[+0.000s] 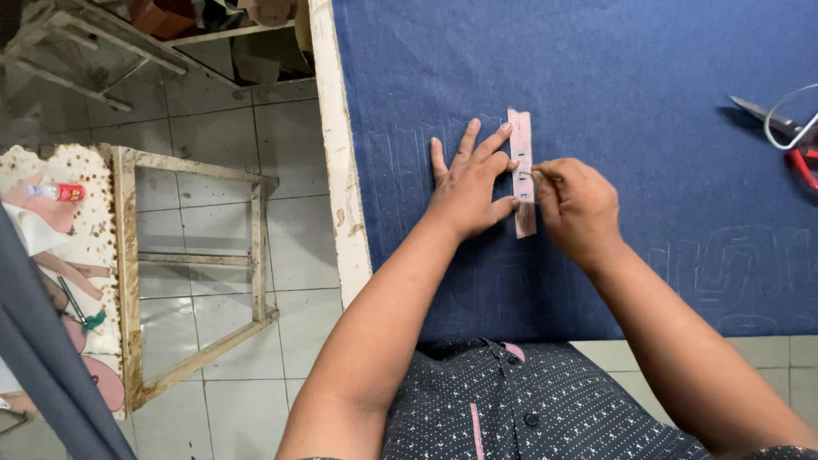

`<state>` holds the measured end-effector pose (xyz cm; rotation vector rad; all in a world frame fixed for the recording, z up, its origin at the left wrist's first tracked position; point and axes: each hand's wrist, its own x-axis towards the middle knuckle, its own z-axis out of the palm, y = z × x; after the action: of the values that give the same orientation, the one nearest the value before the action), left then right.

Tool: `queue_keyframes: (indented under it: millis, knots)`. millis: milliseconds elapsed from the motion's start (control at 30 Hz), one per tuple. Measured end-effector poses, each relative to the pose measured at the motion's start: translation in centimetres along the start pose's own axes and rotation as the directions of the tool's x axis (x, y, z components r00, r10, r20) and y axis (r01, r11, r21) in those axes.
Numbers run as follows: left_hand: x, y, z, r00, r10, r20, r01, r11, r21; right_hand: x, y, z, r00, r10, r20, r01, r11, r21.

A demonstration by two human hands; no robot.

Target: The person lays a pink paper template strip on blue fabric spread over a work table, aligns it against the edge, and traces marks along it with a pen. They reposition the template and the fabric repeatedly to make additional marks, with scissors and a phone resting on the fabric nearby.

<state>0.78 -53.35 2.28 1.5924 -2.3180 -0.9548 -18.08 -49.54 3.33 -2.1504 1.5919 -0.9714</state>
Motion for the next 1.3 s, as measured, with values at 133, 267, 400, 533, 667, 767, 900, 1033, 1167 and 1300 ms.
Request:
queue_keyframes:
  millis: [133,267,400,533,667,767,900,1033,1167,1300]
  knots:
    - [-0.2,-0.3,0.1,1.0,-0.002,-0.001,0.002,1.0,0.003,0.6,0.3,-0.6,0.998,0.035,0.05,-0.034,0.999,-0.013]
    - [-0.4,-0.4,0.2,1.0,0.001,-0.012,-0.001,1.0,-0.004,1.2,0.8,-0.6,0.999,0.041,0.02,-0.042,0.997,0.061]
    - [-0.4,-0.8,0.3,1.0,-0.019,0.001,0.019,1.0,-0.011,2.0,1.4,0.0,0.999,0.006,0.048,-0.009,0.998,0.068]
    - [-0.7,-0.9,0.2,1.0,-0.007,-0.029,0.006,1.0,-0.025,2.3,1.5,0.6,0.995,-0.082,0.057,0.078,0.994,0.074]
    - [-0.8,-0.8,-0.2,0.999,-0.033,0.004,0.033,0.999,-0.009,2.7,2.4,0.5,0.99,-0.06,0.13,0.052,0.997,0.061]
    - [-0.8,-0.6,-0.6,0.999,-0.033,0.019,0.033,0.999,-0.009,2.9,2.8,0.6,0.997,-0.013,0.071,0.008,0.997,0.075]
    - [-0.7,-0.3,-0.9,0.998,-0.04,0.04,0.04,0.999,-0.019,4.7,3.6,1.8,0.984,0.099,0.151,-0.123,0.979,0.163]
    - [-0.8,-0.5,-0.8,1.0,0.007,0.016,-0.007,1.0,-0.004,6.5,4.1,3.2,0.958,0.106,0.268,-0.09,0.993,-0.07]
    - [-0.6,-1.0,-0.1,0.998,0.048,-0.042,-0.048,0.999,0.011,8.0,4.0,2.4,0.88,0.288,0.377,-0.256,0.957,-0.133]
    - [-0.3,-1.7,0.7,0.991,0.092,-0.102,-0.09,0.996,0.019,7.8,2.8,-2.5,0.903,0.343,0.259,-0.363,0.931,0.03]
